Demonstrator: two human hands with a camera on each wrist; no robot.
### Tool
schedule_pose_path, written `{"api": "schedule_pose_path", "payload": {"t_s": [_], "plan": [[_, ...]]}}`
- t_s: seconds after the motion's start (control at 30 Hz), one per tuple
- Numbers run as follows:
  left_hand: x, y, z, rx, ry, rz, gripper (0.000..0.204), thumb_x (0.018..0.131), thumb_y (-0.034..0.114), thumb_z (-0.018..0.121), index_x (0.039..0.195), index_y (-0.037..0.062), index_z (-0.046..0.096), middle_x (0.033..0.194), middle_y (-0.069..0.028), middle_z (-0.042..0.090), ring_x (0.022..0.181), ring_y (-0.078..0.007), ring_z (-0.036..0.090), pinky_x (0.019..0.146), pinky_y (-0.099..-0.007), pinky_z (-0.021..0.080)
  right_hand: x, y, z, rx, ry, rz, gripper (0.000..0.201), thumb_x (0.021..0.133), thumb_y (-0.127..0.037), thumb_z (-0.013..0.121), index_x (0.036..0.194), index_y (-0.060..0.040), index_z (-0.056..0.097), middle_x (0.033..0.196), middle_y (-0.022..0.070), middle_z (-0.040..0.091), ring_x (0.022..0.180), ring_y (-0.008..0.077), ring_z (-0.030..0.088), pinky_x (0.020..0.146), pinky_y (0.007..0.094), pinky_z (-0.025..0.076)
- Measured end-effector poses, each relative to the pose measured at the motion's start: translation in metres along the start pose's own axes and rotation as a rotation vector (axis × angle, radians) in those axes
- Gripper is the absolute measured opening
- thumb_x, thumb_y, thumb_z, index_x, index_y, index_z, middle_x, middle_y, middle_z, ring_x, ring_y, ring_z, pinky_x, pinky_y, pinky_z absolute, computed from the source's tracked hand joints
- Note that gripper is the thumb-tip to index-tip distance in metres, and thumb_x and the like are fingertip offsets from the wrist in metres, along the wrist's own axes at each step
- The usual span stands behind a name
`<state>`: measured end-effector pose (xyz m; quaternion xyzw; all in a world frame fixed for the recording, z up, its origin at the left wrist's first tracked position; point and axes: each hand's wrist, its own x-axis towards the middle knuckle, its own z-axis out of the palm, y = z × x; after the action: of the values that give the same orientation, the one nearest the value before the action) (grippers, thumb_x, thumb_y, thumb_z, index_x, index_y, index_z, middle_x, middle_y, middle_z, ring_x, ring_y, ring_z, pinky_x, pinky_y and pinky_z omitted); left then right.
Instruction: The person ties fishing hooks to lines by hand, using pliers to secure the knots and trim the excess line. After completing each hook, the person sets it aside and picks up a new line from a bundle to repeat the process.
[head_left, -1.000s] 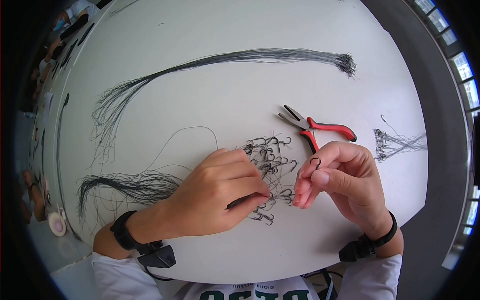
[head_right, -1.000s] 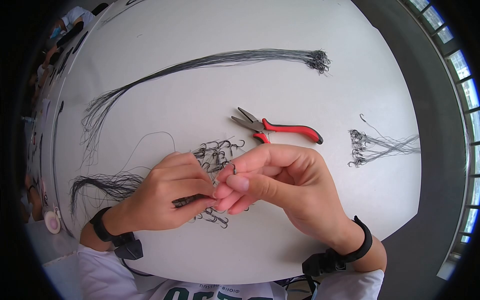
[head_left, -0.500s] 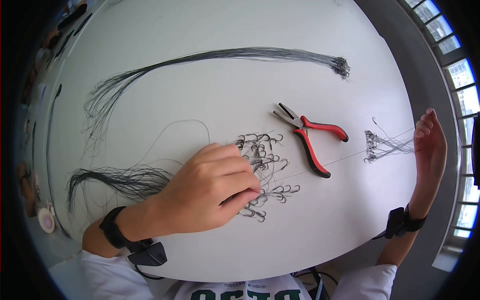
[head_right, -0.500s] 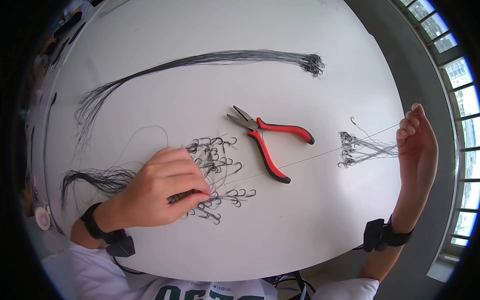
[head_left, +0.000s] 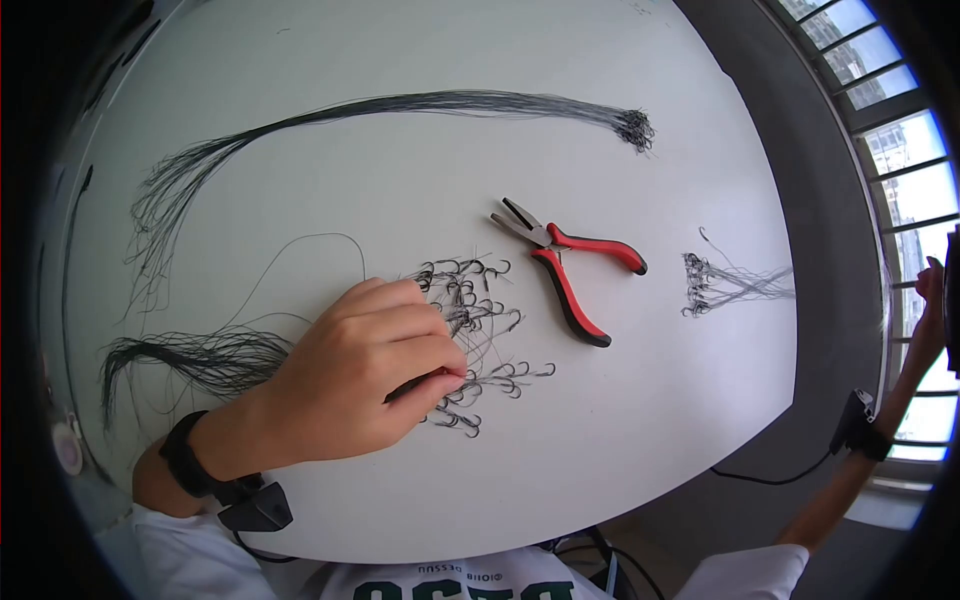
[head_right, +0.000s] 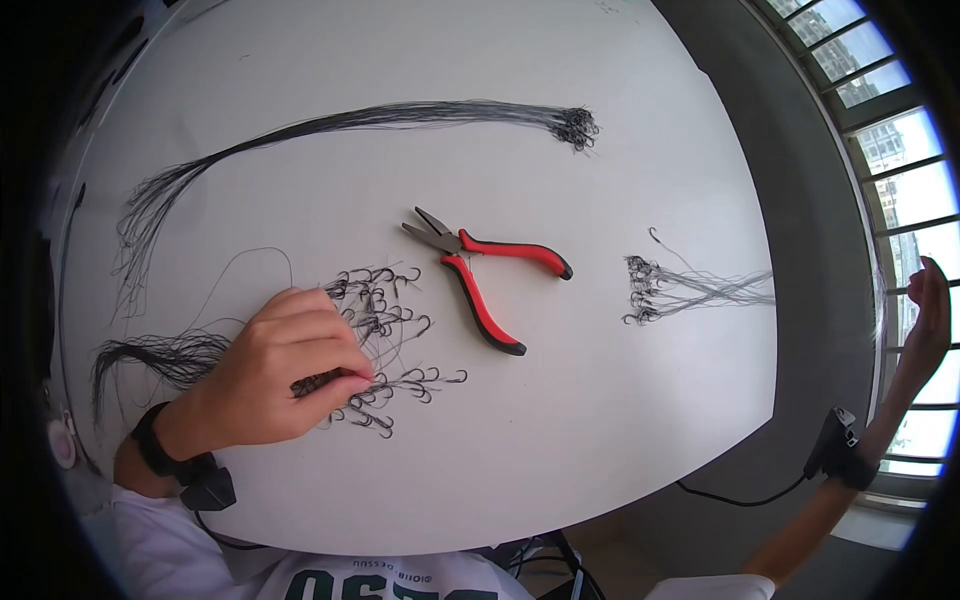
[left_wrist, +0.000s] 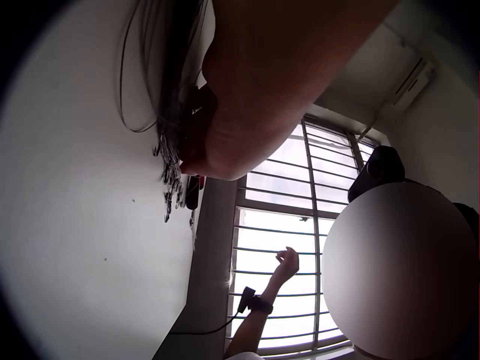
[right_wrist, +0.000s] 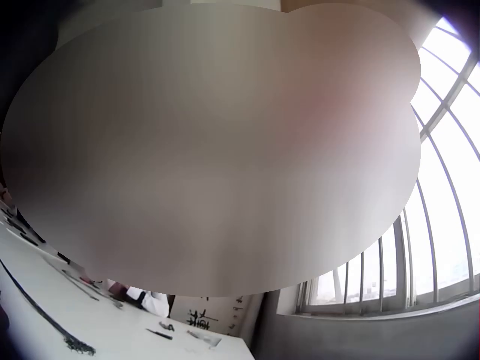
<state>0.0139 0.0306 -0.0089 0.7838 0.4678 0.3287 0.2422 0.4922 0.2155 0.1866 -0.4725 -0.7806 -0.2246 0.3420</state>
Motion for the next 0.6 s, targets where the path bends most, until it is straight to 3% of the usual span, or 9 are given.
{"api": "schedule_pose_path", "payload": {"t_s": [0.03,0.07,0.1,0.17,0.27,0.6], "plan": [[0.0,0.0,0.0,-0.001,0.001,-0.001,0.009,0.069,0.003,0.07,0.075,0.0055,0.063,0.073,-0.0041,0.058,0.073,-0.0212,0.053,0.068,-0.0321,0.041,-0.016,0.032,0.02,-0.121,-0.206,0.025,0.023,0.096,-0.014,0.048,0.111,-0.0024,0.061,0.089,0.0072,0.062,0.079,0.013,0.06,0.076,0.0253,0.05],[-0.001,0.0,0.0,0.001,0.004,-0.001,0.009,0.069,0.003,0.07,0.075,0.0055,0.063,0.073,-0.0041,0.058,0.073,-0.0212,0.053,0.068,-0.0321,0.041,-0.027,-0.008,0.043,0.012,-0.427,0.026,0.017,0.093,-0.013,0.052,0.102,-0.0068,0.066,0.079,0.0048,0.062,0.071,0.0108,0.059,0.067,0.0243,0.048],[-0.001,-0.001,0.0,-0.003,0.005,0.003,0.009,0.069,0.003,0.07,0.075,0.0054,0.064,0.073,-0.0042,0.058,0.073,-0.0213,0.053,0.068,-0.0323,0.041,-0.037,-0.058,0.065,0.111,-0.57,0.085,0.013,0.091,-0.011,0.055,0.093,-0.0033,0.066,0.074,0.0052,0.062,0.065,0.0104,0.059,0.062,0.0248,0.049],[-0.001,-0.002,0.0,-0.003,0.006,0.007,0.009,0.069,0.003,0.07,0.075,0.0053,0.064,0.074,-0.0043,0.059,0.073,-0.0214,0.053,0.068,-0.0324,0.041,-0.058,-0.099,0.097,0.246,-0.762,0.012,0.011,0.088,-0.011,0.059,0.089,-0.003,0.067,0.074,0.0057,0.064,0.064,0.013,0.061,0.058,0.0244,0.049],[-0.002,-0.001,-0.001,-0.009,0.007,0.008,0.009,0.069,0.003,0.07,0.075,0.005,0.064,0.074,-0.004,0.059,0.073,-0.0212,0.054,0.068,-0.0328,0.041,-0.071,-0.134,0.119,0.226,-0.744,-0.164,0.002,0.081,-0.003,0.065,0.081,-0.0029,0.067,0.074,0.0054,0.066,0.065,0.0159,0.063,0.057,0.026,0.052],[-0.002,-0.002,0.0,-0.02,0.013,0.003,0.009,0.069,0.003,0.071,0.073,0.0039,0.063,0.073,-0.0033,0.059,0.072,-0.0206,0.053,0.066,-0.0327,0.041,-0.082,-0.151,0.13,0.203,-0.734,-0.257,0.004,0.076,-0.002,0.068,0.079,-0.0037,0.067,0.072,0.0058,0.066,0.062,0.0188,0.062,0.055,0.0278,0.05]]}}
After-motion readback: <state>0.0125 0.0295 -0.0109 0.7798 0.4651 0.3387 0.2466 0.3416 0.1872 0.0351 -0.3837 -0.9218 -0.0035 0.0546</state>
